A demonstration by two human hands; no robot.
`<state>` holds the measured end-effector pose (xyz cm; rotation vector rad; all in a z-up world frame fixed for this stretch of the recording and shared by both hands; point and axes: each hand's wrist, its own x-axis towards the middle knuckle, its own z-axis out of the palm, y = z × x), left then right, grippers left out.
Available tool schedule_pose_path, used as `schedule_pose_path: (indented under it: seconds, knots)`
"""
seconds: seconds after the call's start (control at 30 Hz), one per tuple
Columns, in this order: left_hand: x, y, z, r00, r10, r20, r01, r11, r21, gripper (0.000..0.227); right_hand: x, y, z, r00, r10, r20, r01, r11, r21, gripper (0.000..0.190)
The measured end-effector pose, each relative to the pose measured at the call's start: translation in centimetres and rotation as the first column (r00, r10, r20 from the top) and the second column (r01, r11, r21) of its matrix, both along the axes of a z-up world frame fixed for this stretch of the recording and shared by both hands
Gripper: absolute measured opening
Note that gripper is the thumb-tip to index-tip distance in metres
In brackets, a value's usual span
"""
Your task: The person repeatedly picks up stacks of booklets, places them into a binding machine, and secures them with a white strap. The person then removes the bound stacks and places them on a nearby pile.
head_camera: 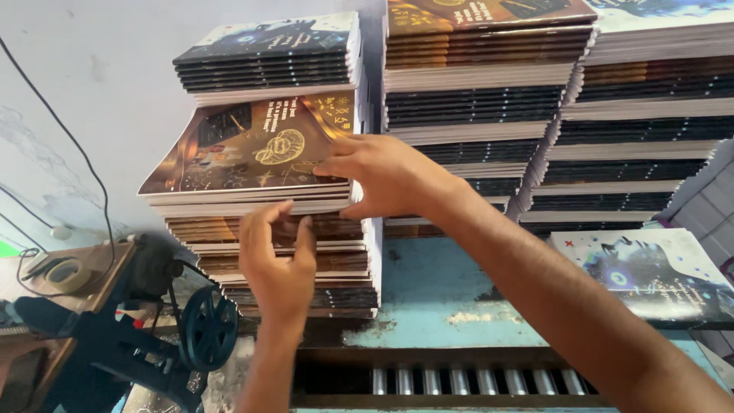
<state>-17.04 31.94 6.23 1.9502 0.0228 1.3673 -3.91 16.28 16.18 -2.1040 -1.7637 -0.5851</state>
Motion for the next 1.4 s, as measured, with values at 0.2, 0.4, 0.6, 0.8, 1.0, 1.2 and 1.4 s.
schedule_pose_path:
  seconds: [0.2, 0.4, 0.6, 0.8, 1.0, 1.2, 1.4]
  knots:
    - [-0.4, 3.5, 2.2, 0.974, 0.224, -0.027, -0.178, 0.837, 0.518, 0.064, -0.6, 0.1, 0.3, 0.998, -0.068, -0.006, 0.068, 0.997, -0.034, 0.055]
    - [-0.5, 5.3, 3.0, 0.956, 0.28, -0.084, -0.167, 0.759, 0.629, 0.075, -2.6, -0.2, -0.1, 0.982, 0.037, 0.187, -0.051, 0.996, 0.073, 0.052]
    - [-1.1, 6.3, 2.8, 0.948, 0.314, -0.048, -0.192, 0.687, 0.701, 0.077, -5.2, -1.5, 0.1, 0.963, 0.015, 0.27, -0.033, 0.998, 0.062, 0.049]
    - [-1.1, 6.4, 2.5, 0.971, 0.235, 0.04, -0.185, 0.634, 0.751, 0.062, -6.0, -3.8, -1.2, 0.968, -0.011, 0.249, -0.029, 0.987, 0.159, 0.056]
    - [-1.4, 5.4, 3.1, 0.978, 0.206, 0.017, -0.137, 0.586, 0.799, 0.063, -3.2, -5.1, -4.1, 0.99, -0.065, 0.123, 0.027, 0.955, 0.294, 0.089]
    - [-1.5, 3.8, 4.1, 0.984, 0.128, 0.126, -0.177, 0.585, 0.792, 0.055, -2.1, -6.4, -5.8, 0.986, -0.119, 0.115, 0.068, 0.927, 0.37, 0.062]
    - [-2.0, 2.7, 5.7, 0.941, 0.281, 0.187, -0.308, 0.488, 0.816, 0.05, -3.9, -9.0, -5.6, 0.982, -0.165, 0.09, 0.124, 0.929, 0.348, 0.063]
